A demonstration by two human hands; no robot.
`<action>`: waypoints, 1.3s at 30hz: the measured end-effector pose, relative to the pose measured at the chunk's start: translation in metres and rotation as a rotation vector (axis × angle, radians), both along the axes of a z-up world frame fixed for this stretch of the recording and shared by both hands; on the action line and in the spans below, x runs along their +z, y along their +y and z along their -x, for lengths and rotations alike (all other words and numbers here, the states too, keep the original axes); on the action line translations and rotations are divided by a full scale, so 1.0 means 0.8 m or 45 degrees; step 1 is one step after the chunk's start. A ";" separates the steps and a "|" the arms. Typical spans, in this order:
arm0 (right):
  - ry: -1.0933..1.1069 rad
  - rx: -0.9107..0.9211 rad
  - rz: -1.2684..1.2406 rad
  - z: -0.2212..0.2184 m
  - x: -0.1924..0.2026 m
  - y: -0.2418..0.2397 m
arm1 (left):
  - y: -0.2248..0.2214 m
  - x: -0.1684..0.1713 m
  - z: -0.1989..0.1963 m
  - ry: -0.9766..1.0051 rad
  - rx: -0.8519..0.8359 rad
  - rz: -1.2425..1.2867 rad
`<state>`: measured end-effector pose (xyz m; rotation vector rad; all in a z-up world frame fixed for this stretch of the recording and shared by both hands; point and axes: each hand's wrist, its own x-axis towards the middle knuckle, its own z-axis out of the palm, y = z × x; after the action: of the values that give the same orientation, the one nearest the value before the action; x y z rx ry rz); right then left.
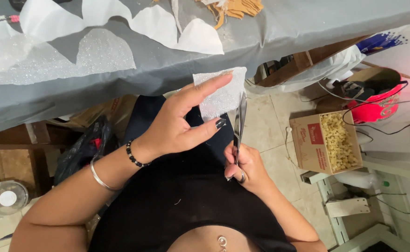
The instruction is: Using scissors to cut decorative shapes from glittery fabric and organizing them on a work table.
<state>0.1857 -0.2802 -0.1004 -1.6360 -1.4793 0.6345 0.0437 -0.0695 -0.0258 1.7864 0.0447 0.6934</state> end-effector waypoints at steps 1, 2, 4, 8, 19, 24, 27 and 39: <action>-0.003 0.005 0.000 -0.001 -0.001 -0.001 | 0.001 -0.002 -0.001 -0.003 0.005 0.000; -0.029 0.001 0.007 -0.002 -0.003 -0.002 | 0.002 -0.003 -0.002 -0.001 0.038 -0.042; -0.058 0.000 0.015 -0.002 -0.002 -0.003 | 0.003 -0.006 -0.003 -0.001 0.074 -0.083; 0.000 0.041 0.035 0.002 0.007 0.003 | 0.002 -0.004 -0.004 0.017 0.146 -0.084; -0.033 0.044 0.011 0.002 0.013 0.008 | -0.005 -0.007 0.001 0.042 -0.011 -0.102; -0.056 0.023 0.034 0.002 0.012 0.006 | 0.001 -0.005 0.004 0.081 -0.087 -0.102; -0.102 0.042 0.013 0.002 0.013 0.006 | 0.006 -0.006 0.005 0.080 -0.096 -0.130; -0.193 0.130 0.059 -0.005 0.003 -0.004 | 0.032 0.024 0.021 0.152 -0.246 -0.152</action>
<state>0.1900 -0.2831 -0.0983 -1.6832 -1.6775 0.6158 0.0270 -0.0443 -0.0066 1.9161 -0.0896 0.4587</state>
